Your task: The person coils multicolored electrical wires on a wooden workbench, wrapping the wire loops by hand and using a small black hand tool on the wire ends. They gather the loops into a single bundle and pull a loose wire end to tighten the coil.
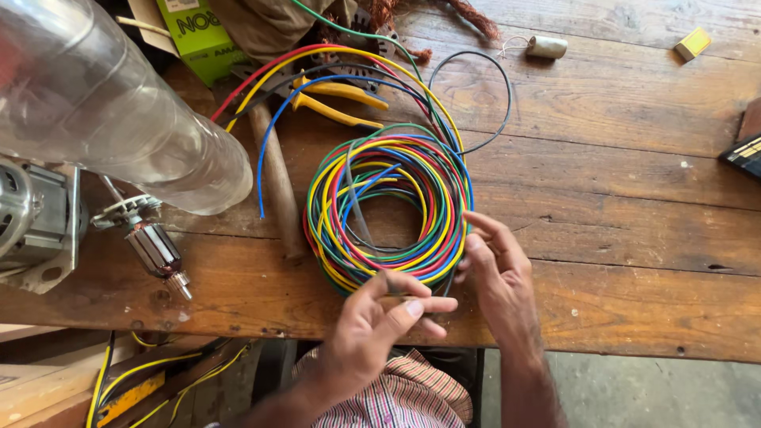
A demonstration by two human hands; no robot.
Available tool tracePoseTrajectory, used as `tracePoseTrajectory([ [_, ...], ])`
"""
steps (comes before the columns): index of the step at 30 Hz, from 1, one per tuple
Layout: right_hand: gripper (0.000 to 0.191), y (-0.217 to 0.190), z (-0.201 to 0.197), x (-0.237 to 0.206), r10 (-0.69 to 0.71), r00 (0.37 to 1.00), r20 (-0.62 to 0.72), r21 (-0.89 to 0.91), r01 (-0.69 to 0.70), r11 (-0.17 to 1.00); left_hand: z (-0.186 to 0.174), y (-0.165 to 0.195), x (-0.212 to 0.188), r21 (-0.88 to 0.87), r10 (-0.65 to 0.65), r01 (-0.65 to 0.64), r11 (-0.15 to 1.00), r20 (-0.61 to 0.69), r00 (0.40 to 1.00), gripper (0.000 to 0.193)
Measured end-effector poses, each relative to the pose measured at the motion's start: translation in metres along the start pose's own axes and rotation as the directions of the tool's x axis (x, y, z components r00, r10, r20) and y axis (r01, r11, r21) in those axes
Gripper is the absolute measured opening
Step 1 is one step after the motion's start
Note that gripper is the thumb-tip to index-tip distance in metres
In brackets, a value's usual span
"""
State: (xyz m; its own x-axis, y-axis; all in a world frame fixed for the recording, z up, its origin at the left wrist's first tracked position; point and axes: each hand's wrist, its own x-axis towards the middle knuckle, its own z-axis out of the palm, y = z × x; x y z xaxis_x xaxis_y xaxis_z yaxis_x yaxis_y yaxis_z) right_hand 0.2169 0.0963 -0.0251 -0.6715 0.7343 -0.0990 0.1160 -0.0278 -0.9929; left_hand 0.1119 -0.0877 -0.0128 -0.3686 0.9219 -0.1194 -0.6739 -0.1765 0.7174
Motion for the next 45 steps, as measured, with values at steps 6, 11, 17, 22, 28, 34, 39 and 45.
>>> tracePoseTrajectory([
  [6,0.066,-0.006,-0.001,0.011,-0.168,0.984,-0.057,-0.191,0.154,0.969,-0.029,0.034,-0.009,0.414,0.016,0.217,0.884,-0.491,0.871,0.028],
  [11,0.08,-0.026,0.002,0.035,-0.142,0.989,0.031,-0.444,0.141,0.885,-0.04,0.065,-0.006,0.878,0.493,0.403,0.256,-0.478,0.727,0.038],
  [17,0.092,-0.034,0.02,0.058,-0.255,0.953,0.161,-0.738,0.288,0.61,-0.047,0.074,0.057,0.987,0.664,0.064,-0.15,0.053,0.746,0.08],
  [22,0.086,-0.035,0.015,0.024,-0.319,0.918,0.236,-0.737,0.383,0.557,-0.054,0.057,0.052,0.991,0.494,-0.124,0.056,0.08,0.866,0.087],
  [28,0.084,-0.027,-0.014,0.006,-0.157,0.986,0.051,-0.546,0.159,0.823,-0.059,0.047,0.027,0.993,0.427,-0.103,0.065,0.065,0.902,0.087],
  [34,0.09,-0.036,-0.028,0.123,-0.045,0.999,0.024,-0.261,0.05,0.964,-0.057,0.05,0.032,0.993,0.415,-0.112,0.039,0.086,0.906,0.084],
  [39,0.086,-0.08,-0.013,0.143,-0.449,0.89,0.078,0.096,0.441,0.892,-0.057,0.048,0.03,0.982,0.458,-0.162,0.1,0.099,0.883,0.082],
  [45,0.035,-0.142,-0.005,0.118,-0.497,0.857,0.134,0.282,0.448,0.849,-0.05,0.051,0.031,0.931,0.537,-0.179,0.317,-0.02,0.843,0.065],
])
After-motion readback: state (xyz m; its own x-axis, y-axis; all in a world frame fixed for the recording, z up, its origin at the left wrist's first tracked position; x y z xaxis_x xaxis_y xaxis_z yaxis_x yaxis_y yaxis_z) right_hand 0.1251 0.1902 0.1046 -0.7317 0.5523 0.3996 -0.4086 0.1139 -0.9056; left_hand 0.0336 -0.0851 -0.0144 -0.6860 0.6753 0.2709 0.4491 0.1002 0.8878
